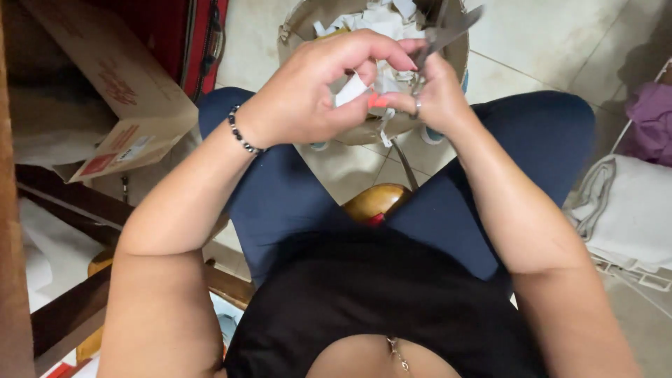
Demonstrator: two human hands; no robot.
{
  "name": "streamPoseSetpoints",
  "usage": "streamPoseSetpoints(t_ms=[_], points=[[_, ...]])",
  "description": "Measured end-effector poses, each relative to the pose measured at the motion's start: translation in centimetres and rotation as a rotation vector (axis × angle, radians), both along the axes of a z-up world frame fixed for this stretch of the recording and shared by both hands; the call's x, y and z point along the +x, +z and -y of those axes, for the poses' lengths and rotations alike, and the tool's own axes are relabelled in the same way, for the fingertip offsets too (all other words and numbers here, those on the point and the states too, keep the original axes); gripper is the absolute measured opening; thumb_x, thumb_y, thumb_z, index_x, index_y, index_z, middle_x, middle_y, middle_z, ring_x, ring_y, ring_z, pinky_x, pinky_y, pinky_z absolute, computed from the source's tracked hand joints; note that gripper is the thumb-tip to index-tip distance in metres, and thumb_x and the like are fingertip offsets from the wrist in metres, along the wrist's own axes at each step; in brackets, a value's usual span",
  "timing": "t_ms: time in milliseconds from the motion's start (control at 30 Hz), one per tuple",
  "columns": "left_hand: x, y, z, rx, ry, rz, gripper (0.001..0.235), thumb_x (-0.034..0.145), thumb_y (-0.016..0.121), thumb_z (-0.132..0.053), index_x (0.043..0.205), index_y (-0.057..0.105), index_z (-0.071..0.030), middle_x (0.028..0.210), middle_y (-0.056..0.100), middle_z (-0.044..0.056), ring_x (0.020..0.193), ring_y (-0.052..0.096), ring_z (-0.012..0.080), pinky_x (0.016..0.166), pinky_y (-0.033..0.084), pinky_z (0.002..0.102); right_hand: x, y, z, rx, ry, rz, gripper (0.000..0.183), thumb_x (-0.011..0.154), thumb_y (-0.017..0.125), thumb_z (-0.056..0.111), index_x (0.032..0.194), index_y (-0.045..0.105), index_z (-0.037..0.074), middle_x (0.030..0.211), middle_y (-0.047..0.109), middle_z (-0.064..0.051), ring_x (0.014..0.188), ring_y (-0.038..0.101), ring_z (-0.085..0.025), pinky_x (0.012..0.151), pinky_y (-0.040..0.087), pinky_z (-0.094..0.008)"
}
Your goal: A person uses scissors to cut fabric scraps into smaller pieces and places them into a cardboard container.
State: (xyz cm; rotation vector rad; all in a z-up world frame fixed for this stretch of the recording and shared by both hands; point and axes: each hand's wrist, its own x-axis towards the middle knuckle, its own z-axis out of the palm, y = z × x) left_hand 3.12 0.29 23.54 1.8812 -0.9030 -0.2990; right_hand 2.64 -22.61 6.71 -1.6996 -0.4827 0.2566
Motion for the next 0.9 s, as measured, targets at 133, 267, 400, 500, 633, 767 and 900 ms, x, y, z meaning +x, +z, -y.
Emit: streamPoseSetpoints(t_ms=[133,267,400,500,633,767,900], points=[[-0.9,1.8,-0.8,-0.054,0.036,-0.067,0.034,0.101,0.061,0.009,0.129,0.058,-0.01,0.092,0.051,0.001,0.133,0.064,0.0264,0.113,0.05,0.036,-0.6,-1.6,-1.6,-0.109,-0.116,0.076,0.069,0.082,0.084,0.01,0.142,0.051,0.005,0.135,0.065,-0.014,0.126,0.061,-0.03,0.106,0.045,-0.041],[-2.4,0.1,-2.4,-0.189,-0.02,-0.19,0.034,0.097,0.057,0.012,0.125,0.058,-0.007,0.1,0.054,0.002,0.08,0.05,0.0103,0.074,0.042,0.025,-0.8,0.7,-2.3,-0.059,-0.171,0.06,0.032,0.091,0.075,0.005,0.121,0.063,0.011,0.115,0.069,0.0,0.084,0.055,-0.01,0.084,0.047,-0.027],[-4.0,-2.8,-4.5,-0.184,0.511,-0.194,0.017,0.102,0.076,-0.007,0.114,0.064,-0.008,0.078,0.046,-0.006,0.075,0.061,0.0063,0.075,0.047,0.02,-0.3,-0.8,-1.6,0.069,-0.191,0.009,0.02,0.096,0.083,0.003,0.105,0.066,0.008,0.099,0.067,-0.003,0.076,0.047,-0.009,0.07,0.035,-0.025],[-3.4,-7.6,-7.2,0.473,0.558,0.251,0.041,0.095,0.08,-0.035,0.122,0.067,-0.007,0.121,0.072,0.011,0.11,0.067,0.0324,0.086,0.051,0.045,-0.4,0.7,-1.3,0.221,-0.202,-0.207,0.017,0.097,0.072,-0.001,0.106,0.064,0.01,0.098,0.07,-0.003,0.087,0.064,-0.01,0.08,0.052,-0.023],[-4.0,-11.7,-3.6,0.473,0.511,0.226,0.104,0.081,0.052,-0.088,0.153,0.046,-0.013,0.154,0.042,0.019,0.14,0.052,0.0404,0.112,0.046,0.059,-1.1,0.4,-2.0,0.184,-0.211,-0.293,0.022,0.091,0.073,0.001,0.106,0.063,0.013,0.091,0.066,0.002,0.074,0.053,-0.004,0.067,0.042,-0.019],[-3.4,-15.4,0.8,0.335,0.38,-0.022,0.119,0.084,0.092,-0.054,0.165,0.01,-0.022,0.172,0.034,0.006,0.153,0.046,0.0284,0.132,0.002,0.061,-1.9,0.5,-2.7,0.122,-0.115,-0.259,0.02,0.09,0.076,0.008,0.105,0.062,0.012,0.086,0.061,0.003,0.073,0.052,-0.004,0.067,0.043,-0.02],[-3.3,-19.0,1.5,0.0,0.324,-0.225,0.064,0.094,0.058,-0.019,0.153,0.034,-0.017,0.14,0.067,0.01,0.08,0.074,0.0229,0.07,0.053,0.034,-1.5,0.8,-2.2,0.27,-0.214,-0.277,0.022,0.096,0.069,-0.002,0.11,0.055,0.008,0.097,0.067,-0.011,0.075,0.068,-0.018,0.066,0.058,-0.026]])
